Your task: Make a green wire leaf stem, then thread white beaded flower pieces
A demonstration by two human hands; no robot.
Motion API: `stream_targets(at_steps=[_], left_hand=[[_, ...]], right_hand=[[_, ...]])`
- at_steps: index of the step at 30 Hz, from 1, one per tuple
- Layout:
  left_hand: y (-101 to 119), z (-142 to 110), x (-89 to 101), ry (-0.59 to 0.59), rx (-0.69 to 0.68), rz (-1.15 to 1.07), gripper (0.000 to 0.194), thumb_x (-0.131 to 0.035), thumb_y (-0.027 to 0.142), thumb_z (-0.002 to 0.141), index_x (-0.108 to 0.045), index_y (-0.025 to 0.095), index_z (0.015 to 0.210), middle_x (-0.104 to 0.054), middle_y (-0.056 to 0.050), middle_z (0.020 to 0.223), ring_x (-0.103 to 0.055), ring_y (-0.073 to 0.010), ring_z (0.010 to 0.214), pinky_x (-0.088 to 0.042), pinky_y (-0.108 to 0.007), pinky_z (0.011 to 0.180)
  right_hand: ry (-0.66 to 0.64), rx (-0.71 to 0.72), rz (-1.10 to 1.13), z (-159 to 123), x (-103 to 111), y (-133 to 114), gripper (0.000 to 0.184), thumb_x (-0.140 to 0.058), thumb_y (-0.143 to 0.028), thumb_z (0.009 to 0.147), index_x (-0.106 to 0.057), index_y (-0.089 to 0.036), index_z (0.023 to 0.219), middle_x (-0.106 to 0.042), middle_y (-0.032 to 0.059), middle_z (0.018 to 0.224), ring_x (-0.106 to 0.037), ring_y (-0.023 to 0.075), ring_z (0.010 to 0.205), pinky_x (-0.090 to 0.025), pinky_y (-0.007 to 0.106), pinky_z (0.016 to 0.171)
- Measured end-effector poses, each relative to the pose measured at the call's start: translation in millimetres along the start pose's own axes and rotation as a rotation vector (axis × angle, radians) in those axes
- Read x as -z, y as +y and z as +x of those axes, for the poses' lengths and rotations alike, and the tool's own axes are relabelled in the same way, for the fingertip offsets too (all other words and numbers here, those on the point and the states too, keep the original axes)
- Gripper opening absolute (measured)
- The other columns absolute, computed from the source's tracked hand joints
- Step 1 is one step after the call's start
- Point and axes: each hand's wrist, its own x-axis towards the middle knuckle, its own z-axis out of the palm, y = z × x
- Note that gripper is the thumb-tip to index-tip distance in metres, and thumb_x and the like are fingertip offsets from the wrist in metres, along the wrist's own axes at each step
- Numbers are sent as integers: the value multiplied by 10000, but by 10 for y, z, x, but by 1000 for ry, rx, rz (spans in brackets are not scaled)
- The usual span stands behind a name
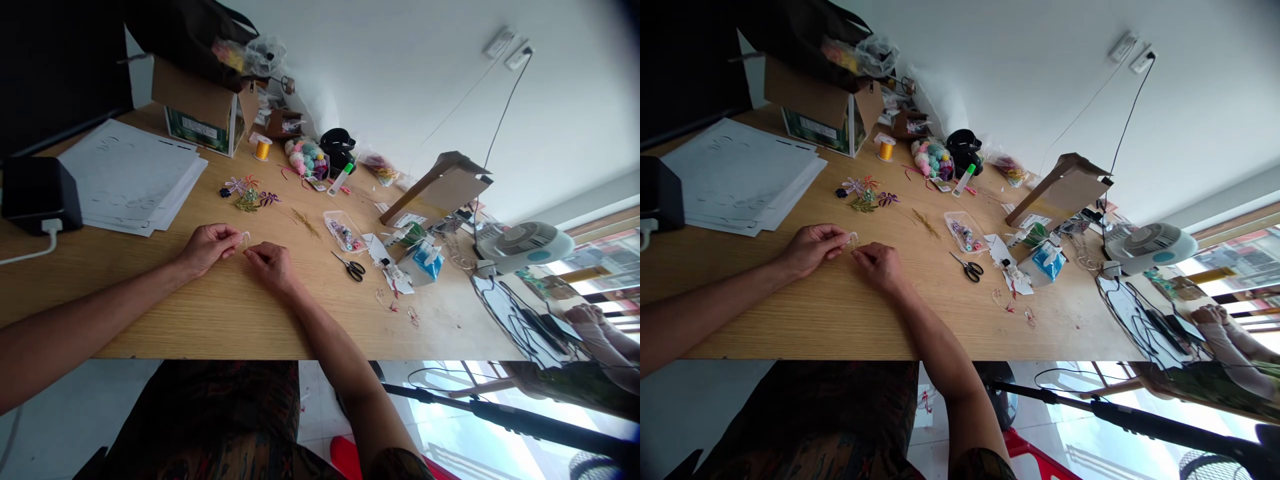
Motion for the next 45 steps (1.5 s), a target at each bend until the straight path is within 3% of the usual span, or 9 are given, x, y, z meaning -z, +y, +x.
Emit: stream_targets(at_steps=[6,12,16,21,27,32,39,45], left_hand=[[-72,29,45,14,-67,284,228,-717,391,635,-637,178,637,-572,12,548,-460,-103,487,-360,-230,469],[-162,26,50,-162,-199,509,261,-637,429,724,-674,170,712,-682,-28,672,-581,-154,615,-443,-255,589],[-164,14,43,-226,-238,476,262,-640,434,739,-685,176,739,-694,-30,725,-602,-158,673,-463,-259,645],[-82,3,47,-197,-123,249,234,-688,411,716,-662,180,738,-554,27,562,-463,-95,488,-369,-225,474],[13,-4,20,-49,-59,67,261,-728,399,659,-611,166,655,-514,30,529,-387,-68,429,-305,-225,425],[-80,40,65,14,-96,276,267,-723,419,658,-637,167,650,-572,14,546,-462,-99,479,-359,-233,472],[-153,25,52,-174,-223,491,238,-656,413,721,-681,178,692,-681,-28,657,-578,-155,608,-442,-254,589],[-88,-4,18,-235,-214,405,237,-675,425,706,-695,189,708,-684,-22,688,-585,-153,641,-453,-249,614]], right_hand=[[33,96,-160,2,38,-27,234,-533,-278,936,-717,-158,853,-637,32,720,-562,105,644,-421,226,632],[171,66,-201,28,108,10,217,-530,-271,936,-702,-166,857,-649,43,734,-587,118,662,-446,231,654],[172,-18,-130,50,101,102,192,-562,-268,915,-701,-156,842,-675,45,755,-599,116,675,-452,229,665],[82,-113,-20,34,47,103,224,-559,-298,907,-712,-143,853,-675,31,735,-578,99,639,-427,206,605],[-19,2,-50,1,17,-11,214,-564,-280,905,-725,-156,837,-674,32,735,-568,99,643,-431,215,629],[30,86,-110,-1,37,-46,222,-546,-272,918,-721,-157,849,-658,38,729,-572,106,647,-436,222,644],[185,17,-154,30,122,-10,250,-515,-302,934,-705,-161,854,-650,55,746,-585,131,682,-451,247,680],[164,-58,-83,54,113,109,217,-558,-299,906,-704,-156,833,-686,56,775,-597,127,676,-458,246,678]])
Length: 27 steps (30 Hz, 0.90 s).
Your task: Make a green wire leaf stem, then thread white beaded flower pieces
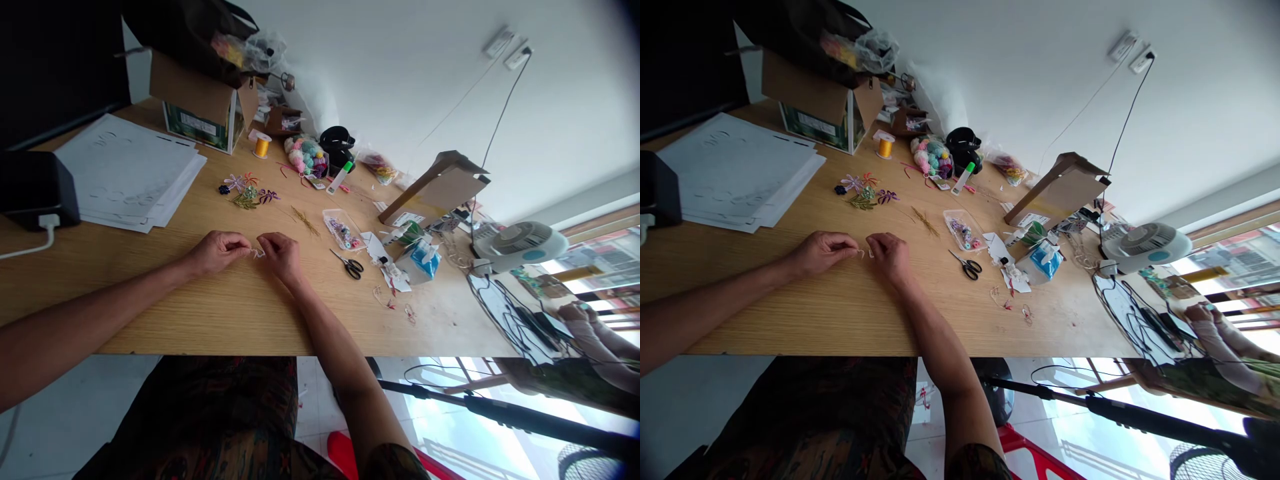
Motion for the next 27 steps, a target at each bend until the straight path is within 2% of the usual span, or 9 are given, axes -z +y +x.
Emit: stream_targets(at_steps=[6,9,12,15,17,21,24,27], left_hand=[[113,5,39,96,142,-303,267,-743,424,646,-651,175,673,-510,38,520,-412,-77,450,-335,-212,442],[128,12,38,180,179,-382,290,-774,418,608,-630,168,631,-519,27,528,-393,-68,440,-303,-212,421],[89,19,36,220,215,-341,289,-770,421,609,-632,169,634,-555,16,556,-415,-75,453,-329,-217,435],[29,24,43,245,195,-159,272,-743,424,635,-640,172,632,-578,11,553,-459,-98,486,-370,-230,478],[-7,25,47,233,142,-36,269,-727,428,643,-647,171,630,-613,-4,571,-501,-120,523,-392,-239,510],[-56,15,28,101,51,87,265,-660,434,704,-670,169,683,-674,-29,637,-572,-155,592,-438,-257,573],[-47,3,2,24,-3,116,245,-643,421,724,-682,181,695,-687,-30,664,-584,-160,620,-451,-258,601],[-2,-5,-4,-9,-8,58,227,-657,410,715,-685,185,702,-687,-22,687,-586,-153,636,-455,-250,620]], right_hand=[[-102,0,54,-45,-61,-38,246,-542,-313,911,-712,-148,842,-675,40,755,-576,112,651,-436,223,622],[-144,59,40,-66,-80,-85,232,-550,-302,911,-714,-157,833,-664,32,732,-567,106,640,-430,219,619],[-171,121,21,-75,-82,-119,222,-550,-280,914,-715,-162,824,-653,28,713,-564,106,634,-433,221,628],[-156,140,-30,-75,-67,-140,227,-537,-278,924,-712,-168,832,-653,36,728,-576,114,654,-443,232,650],[-126,133,-62,-71,-51,-148,229,-529,-284,930,-710,-171,848,-651,43,739,-584,122,668,-449,240,660],[-48,112,-91,-51,-13,-143,220,-528,-288,933,-701,-178,853,-651,54,753,-592,133,680,-462,253,677],[9,81,-75,-24,11,-103,220,-534,-294,927,-699,-181,837,-655,55,749,-588,134,676,-466,254,683],[9,31,-36,-4,9,-40,216,-551,-292,914,-702,-166,825,-663,47,742,-581,125,662,-461,246,680]])
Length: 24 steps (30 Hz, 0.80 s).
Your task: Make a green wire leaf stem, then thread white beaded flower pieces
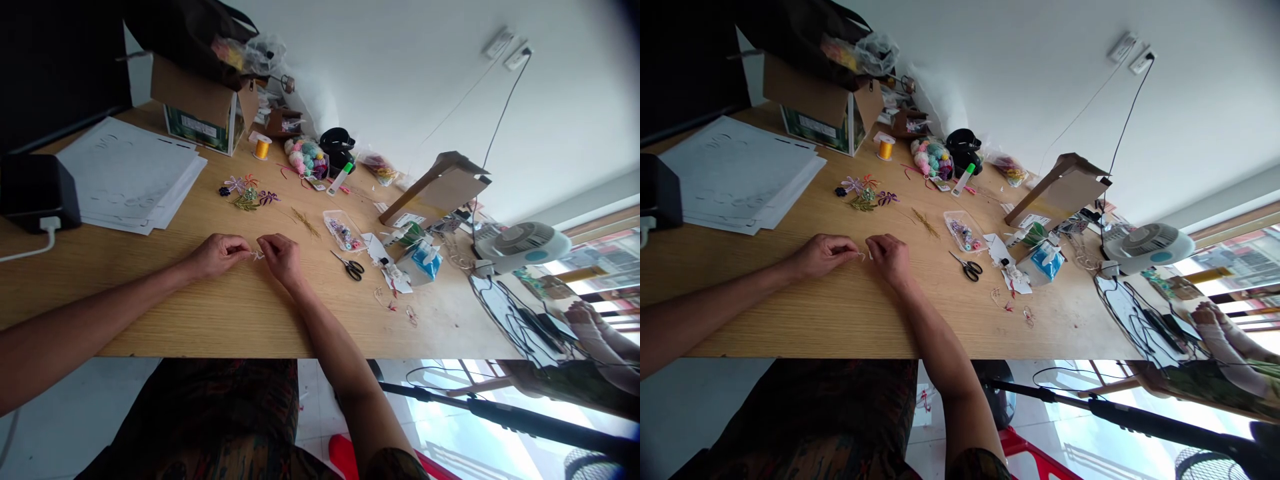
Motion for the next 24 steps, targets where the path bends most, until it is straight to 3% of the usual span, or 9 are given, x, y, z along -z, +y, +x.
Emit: stream_targets(at_steps=[5,11,17,20,24], left_hand=[[70,0,39,30,109,-213,244,-696,420,691,-660,180,709,-570,22,583,-488,-109,515,-390,-236,505],[74,23,54,168,181,-383,302,-744,446,646,-618,171,656,-530,27,557,-398,-73,435,-308,-232,423],[-90,36,53,210,120,-74,286,-693,449,700,-642,170,669,-628,-8,605,-532,-124,543,-405,-242,520],[-145,27,43,140,68,79,281,-637,439,743,-669,160,727,-684,-34,686,-582,-152,611,-437,-254,574],[-108,16,12,38,-14,133,273,-605,420,761,-685,159,745,-694,-43,701,-598,-166,641,-446,-265,609]], right_hand=[[-65,-45,107,-20,-53,39,227,-549,-290,904,-709,-146,830,-678,39,752,-583,115,659,-446,230,648],[-147,42,84,-62,-87,-59,243,-553,-310,913,-727,-158,839,-655,32,714,-570,112,642,-430,229,625],[-149,153,7,-75,-78,-91,223,-542,-263,927,-722,-155,852,-650,31,724,-574,106,653,-438,221,644],[-88,180,-27,-73,-66,-79,225,-531,-262,935,-718,-150,880,-652,45,745,-587,113,672,-446,226,655],[-8,103,-55,-41,-40,-36,216,-540,-270,928,-714,-169,848,-658,47,747,-589,121,671,-454,235,661]])
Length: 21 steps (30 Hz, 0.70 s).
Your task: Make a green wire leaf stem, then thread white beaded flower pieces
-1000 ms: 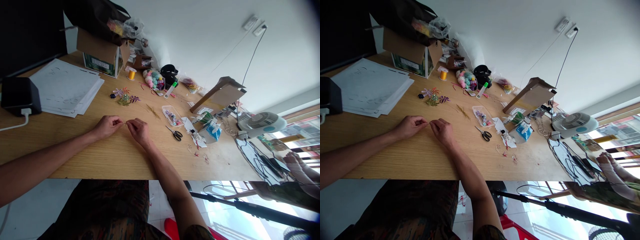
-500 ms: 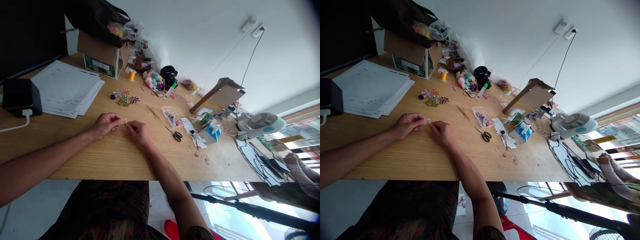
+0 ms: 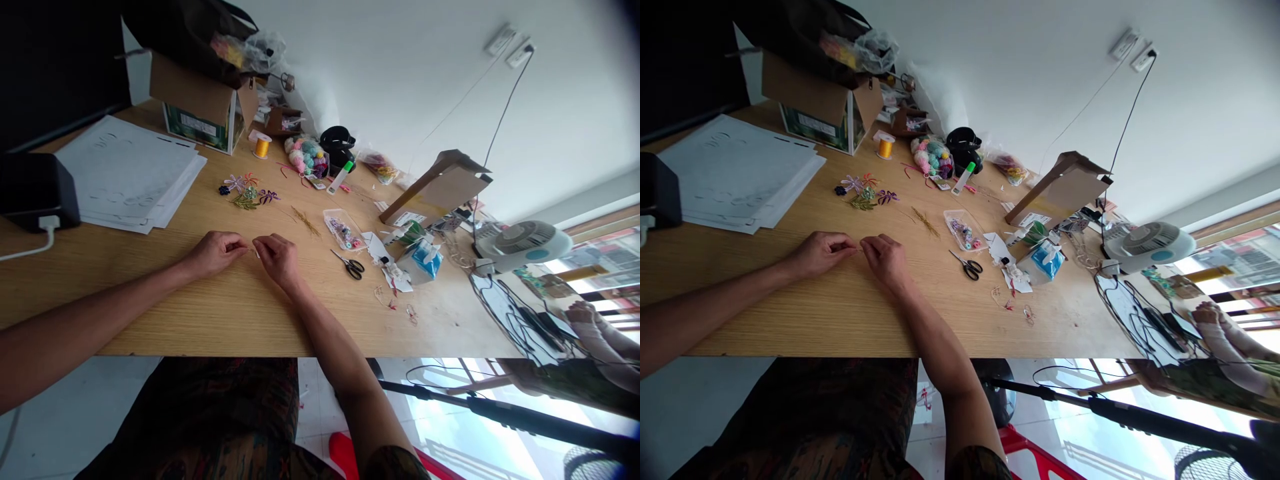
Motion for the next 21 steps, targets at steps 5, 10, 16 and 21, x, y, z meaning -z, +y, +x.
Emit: stream_targets(at_steps=[5,10,16,21], left_hand=[[78,4,7,-16,-22,-96,247,-641,413,731,-679,169,724,-679,-25,698,-583,-149,646,-444,-251,624],[141,4,56,41,126,-356,241,-688,409,695,-648,172,711,-526,36,544,-444,-94,488,-355,-226,477],[193,12,60,176,260,-551,282,-761,403,607,-620,161,647,-523,29,539,-386,-63,431,-302,-220,418],[77,20,39,188,240,-338,265,-722,418,645,-636,167,650,-575,10,552,-468,-98,476,-369,-232,474]], right_hand=[[-1,-107,87,28,-6,80,196,-573,-264,904,-712,-152,823,-682,49,757,-600,122,674,-455,239,667],[-71,-163,172,8,-39,49,209,-574,-271,901,-724,-138,838,-681,37,751,-584,107,658,-426,218,621],[-140,-44,157,-12,-51,-32,224,-563,-272,912,-732,-148,834,-663,30,736,-562,99,656,-417,220,635],[-159,42,43,-20,-33,-55,201,-555,-246,922,-714,-156,838,-647,30,728,-568,101,653,-421,218,637]])
